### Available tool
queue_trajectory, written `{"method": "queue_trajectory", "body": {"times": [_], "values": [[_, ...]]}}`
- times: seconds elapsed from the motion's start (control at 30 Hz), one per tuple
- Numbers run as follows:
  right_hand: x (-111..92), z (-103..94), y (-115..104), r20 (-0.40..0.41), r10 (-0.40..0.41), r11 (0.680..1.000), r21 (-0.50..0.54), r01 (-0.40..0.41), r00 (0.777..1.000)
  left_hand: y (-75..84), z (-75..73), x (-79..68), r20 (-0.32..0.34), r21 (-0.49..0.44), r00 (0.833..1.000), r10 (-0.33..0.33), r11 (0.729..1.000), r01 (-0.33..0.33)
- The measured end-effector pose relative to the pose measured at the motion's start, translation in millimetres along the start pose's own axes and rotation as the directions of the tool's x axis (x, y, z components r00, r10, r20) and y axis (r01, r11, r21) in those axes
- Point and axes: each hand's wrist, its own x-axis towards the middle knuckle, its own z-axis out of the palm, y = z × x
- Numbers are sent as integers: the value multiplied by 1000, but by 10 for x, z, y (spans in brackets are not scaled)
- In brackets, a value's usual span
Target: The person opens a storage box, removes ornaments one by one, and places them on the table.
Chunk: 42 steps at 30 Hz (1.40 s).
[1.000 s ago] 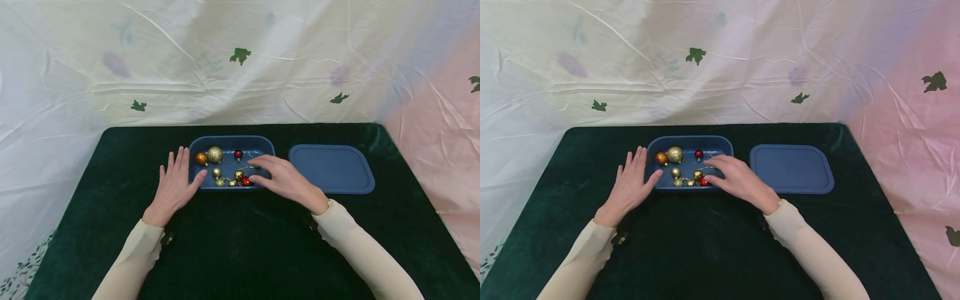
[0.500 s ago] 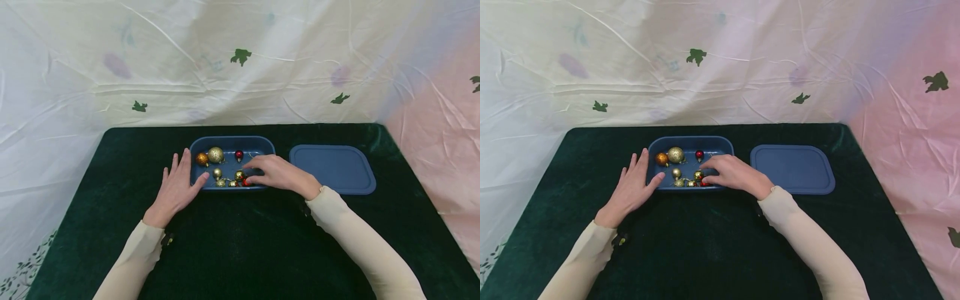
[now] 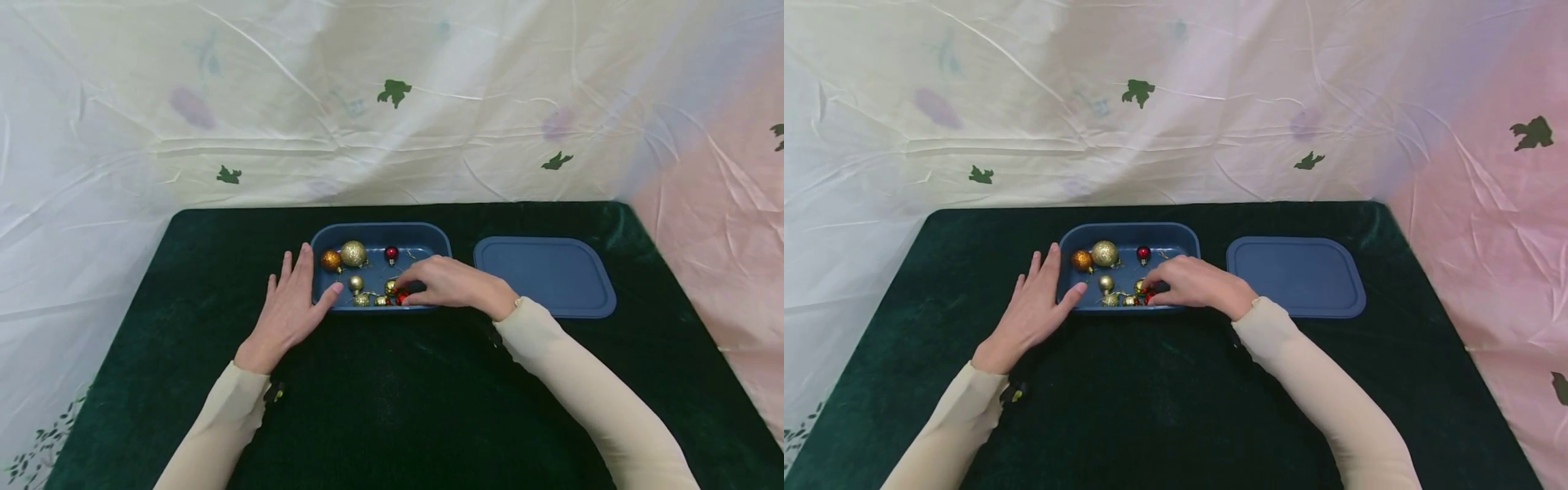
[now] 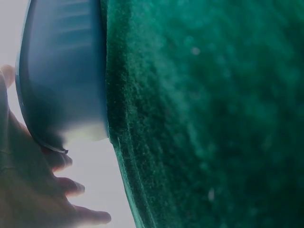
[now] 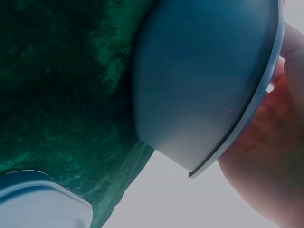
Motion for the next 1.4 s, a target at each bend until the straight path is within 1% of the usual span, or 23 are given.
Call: {"method": "queue_trajectory", "body": {"times": [0.37,0.53,0.67,0.87,1.07,1.2,1.4], "values": [[44,-43,-5,95,33,999,9,-34,995,4,10,-3,-1,-11,1000,-6,1000,6],[61,-28,3,111,43,999,10,-45,993,11,8,-1,4,-22,1000,-7,1000,7],[56,-20,11,99,31,999,15,-33,995,13,2,-3,7,-25,1000,-5,1000,6],[4,-7,24,25,6,1000,25,-6,1000,1,-9,-8,10,-23,1000,2,1000,-2],[-124,16,28,-84,-27,996,82,34,996,-5,-14,-8,12,-27,1000,12,1000,-11],[-228,45,42,-174,-47,990,122,69,984,-2,-13,-16,5,-33,1000,17,999,-16],[-387,71,43,-304,-54,986,137,100,951,1,-1,-26,-7,-45,1000,11,999,-12]]}}
